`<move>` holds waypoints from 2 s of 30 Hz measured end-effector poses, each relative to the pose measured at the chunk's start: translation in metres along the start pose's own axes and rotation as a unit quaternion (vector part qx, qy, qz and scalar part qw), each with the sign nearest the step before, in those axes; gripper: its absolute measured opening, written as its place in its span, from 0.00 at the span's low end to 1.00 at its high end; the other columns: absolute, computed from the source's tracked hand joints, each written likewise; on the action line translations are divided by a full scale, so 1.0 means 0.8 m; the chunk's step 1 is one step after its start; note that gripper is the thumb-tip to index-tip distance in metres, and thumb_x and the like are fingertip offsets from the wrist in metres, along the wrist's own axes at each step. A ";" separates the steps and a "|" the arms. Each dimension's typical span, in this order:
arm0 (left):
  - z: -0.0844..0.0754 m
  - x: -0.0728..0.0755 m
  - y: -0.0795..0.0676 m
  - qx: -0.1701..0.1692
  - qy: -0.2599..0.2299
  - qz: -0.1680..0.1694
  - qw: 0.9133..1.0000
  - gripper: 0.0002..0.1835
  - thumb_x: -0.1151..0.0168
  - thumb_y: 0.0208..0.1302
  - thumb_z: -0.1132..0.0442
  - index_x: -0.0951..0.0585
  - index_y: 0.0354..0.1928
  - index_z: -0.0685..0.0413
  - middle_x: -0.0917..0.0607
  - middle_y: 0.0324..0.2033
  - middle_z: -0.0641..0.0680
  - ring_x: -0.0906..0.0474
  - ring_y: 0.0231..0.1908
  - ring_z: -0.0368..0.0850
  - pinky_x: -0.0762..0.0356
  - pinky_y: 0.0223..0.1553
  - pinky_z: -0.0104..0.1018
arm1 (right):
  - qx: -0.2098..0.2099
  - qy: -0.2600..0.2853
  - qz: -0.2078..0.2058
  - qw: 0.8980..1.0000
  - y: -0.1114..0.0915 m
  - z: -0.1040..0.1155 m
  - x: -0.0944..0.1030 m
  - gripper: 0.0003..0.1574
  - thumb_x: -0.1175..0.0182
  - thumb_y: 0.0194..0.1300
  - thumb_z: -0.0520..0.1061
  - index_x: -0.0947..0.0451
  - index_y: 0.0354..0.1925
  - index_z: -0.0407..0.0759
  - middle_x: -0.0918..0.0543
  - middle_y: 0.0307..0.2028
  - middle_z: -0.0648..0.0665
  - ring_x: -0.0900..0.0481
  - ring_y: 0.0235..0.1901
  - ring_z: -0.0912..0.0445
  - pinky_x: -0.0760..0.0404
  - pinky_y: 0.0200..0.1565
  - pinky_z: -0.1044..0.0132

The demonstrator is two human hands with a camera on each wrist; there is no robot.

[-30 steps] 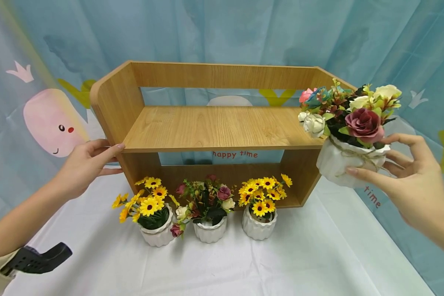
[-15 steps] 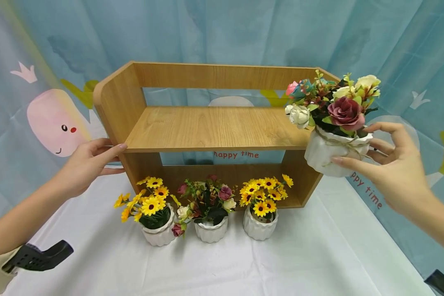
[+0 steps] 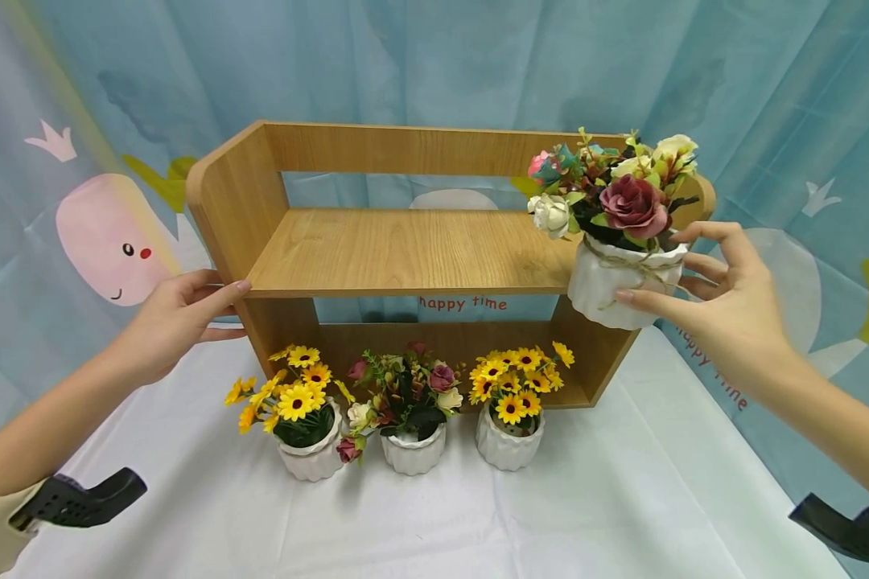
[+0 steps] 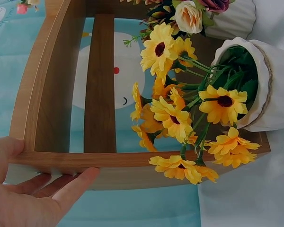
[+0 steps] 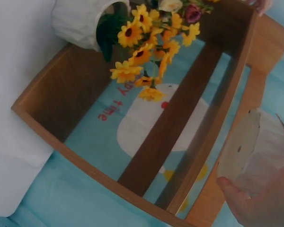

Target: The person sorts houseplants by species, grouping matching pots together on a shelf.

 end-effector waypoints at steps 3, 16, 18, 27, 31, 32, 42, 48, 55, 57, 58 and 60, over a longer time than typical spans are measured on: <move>-0.001 -0.001 0.000 0.000 0.001 0.003 1.000 0.34 0.53 0.86 0.54 0.42 0.75 0.79 0.32 0.69 0.77 0.22 0.42 0.20 0.11 0.40 0.27 | 0.005 0.008 -0.002 1.000 0.004 0.004 -0.004 0.40 0.22 0.61 0.39 0.33 0.60 0.67 0.22 0.56 0.59 0.18 0.48 0.65 0.16 0.40 0.80; -0.003 -0.001 0.000 -0.001 0.002 0.006 1.000 0.34 0.53 0.86 0.54 0.43 0.75 0.80 0.33 0.69 0.78 0.22 0.42 0.20 0.11 0.40 0.26 | 0.014 0.076 0.000 0.997 0.020 0.018 -0.025 0.38 0.21 0.59 0.37 0.30 0.56 0.63 0.12 0.45 0.62 0.13 0.45 0.64 0.16 0.38 0.77; -0.003 -0.001 0.000 -0.001 0.002 0.005 1.000 0.34 0.53 0.86 0.54 0.43 0.75 0.80 0.32 0.69 0.78 0.22 0.42 0.20 0.11 0.40 0.26 | 0.019 0.053 -0.002 0.998 0.021 0.020 -0.027 0.38 0.21 0.60 0.38 0.31 0.57 0.64 0.12 0.45 0.63 0.14 0.44 0.65 0.16 0.37 0.76; -0.003 0.000 -0.001 0.000 0.001 0.002 1.000 0.34 0.53 0.86 0.55 0.42 0.75 0.80 0.32 0.69 0.77 0.22 0.42 0.20 0.11 0.40 0.26 | 0.013 0.049 -0.004 0.999 0.030 0.028 -0.037 0.38 0.21 0.61 0.41 0.31 0.57 0.68 0.17 0.51 0.60 0.15 0.48 0.63 0.17 0.43 0.77; -0.002 -0.001 -0.001 0.002 0.003 0.002 1.000 0.34 0.53 0.86 0.54 0.42 0.75 0.80 0.32 0.69 0.77 0.23 0.42 0.20 0.11 0.40 0.27 | 0.005 0.080 0.005 0.997 0.033 0.030 -0.043 0.38 0.21 0.60 0.40 0.31 0.57 0.67 0.16 0.50 0.58 0.17 0.48 0.60 0.17 0.40 0.76; -0.002 -0.001 -0.001 0.002 0.003 0.002 1.000 0.34 0.53 0.86 0.54 0.42 0.75 0.80 0.32 0.69 0.77 0.22 0.42 0.20 0.11 0.40 0.27 | 0.003 0.085 0.007 0.996 0.034 0.031 -0.045 0.38 0.21 0.60 0.40 0.31 0.57 0.67 0.16 0.50 0.57 0.17 0.49 0.59 0.17 0.40 0.76; -0.001 0.000 0.000 0.001 0.004 0.001 1.000 0.34 0.52 0.86 0.54 0.41 0.74 0.80 0.31 0.68 0.76 0.23 0.42 0.21 0.11 0.40 0.28 | 0.003 0.129 0.028 0.991 0.039 0.046 -0.066 0.37 0.20 0.59 0.39 0.30 0.56 0.65 0.20 0.55 0.50 0.17 0.50 0.54 0.14 0.39 0.74; 0.000 0.001 -0.001 -0.002 0.007 -0.002 1.000 0.34 0.52 0.86 0.54 0.41 0.74 0.80 0.31 0.67 0.76 0.23 0.42 0.21 0.10 0.40 0.28 | 0.024 0.105 0.036 0.994 0.040 0.056 -0.078 0.36 0.21 0.60 0.41 0.31 0.56 0.65 0.20 0.55 0.50 0.15 0.46 0.55 0.14 0.42 0.74; 0.000 0.001 -0.001 -0.005 0.003 -0.001 1.000 0.33 0.52 0.86 0.55 0.41 0.74 0.80 0.30 0.67 0.76 0.23 0.42 0.21 0.10 0.40 0.28 | 0.033 0.086 0.041 0.995 0.042 0.062 -0.092 0.36 0.21 0.61 0.45 0.32 0.58 0.64 0.20 0.58 0.47 0.15 0.46 0.54 0.13 0.45 0.73; -0.001 0.001 -0.002 -0.006 0.006 -0.003 1.000 0.33 0.52 0.85 0.55 0.40 0.73 0.80 0.30 0.66 0.74 0.22 0.42 0.21 0.10 0.40 0.29 | 0.037 0.085 0.039 0.995 0.044 0.065 -0.096 0.36 0.21 0.61 0.45 0.31 0.57 0.63 0.21 0.59 0.47 0.14 0.47 0.53 0.13 0.45 0.73; -0.001 0.001 -0.001 -0.007 0.007 -0.003 1.000 0.33 0.52 0.85 0.55 0.40 0.73 0.80 0.29 0.66 0.74 0.22 0.42 0.21 0.10 0.40 0.29 | 0.039 0.085 0.038 0.995 0.044 0.067 -0.097 0.36 0.20 0.60 0.45 0.31 0.57 0.63 0.22 0.60 0.47 0.14 0.47 0.53 0.13 0.45 0.73; -0.001 0.000 -0.001 -0.007 0.007 -0.002 1.000 0.33 0.52 0.85 0.55 0.40 0.73 0.80 0.29 0.66 0.75 0.22 0.42 0.21 0.10 0.40 0.29 | 0.043 0.084 0.037 0.995 0.046 0.069 -0.101 0.36 0.20 0.60 0.45 0.31 0.56 0.63 0.22 0.61 0.47 0.14 0.49 0.52 0.13 0.44 0.72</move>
Point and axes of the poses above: each hand's wrist, its own y-axis towards the middle knuckle, its own x-axis out of the back of the hand, z = x × y, the point moved 8 cm from there along y, towards the middle knuckle
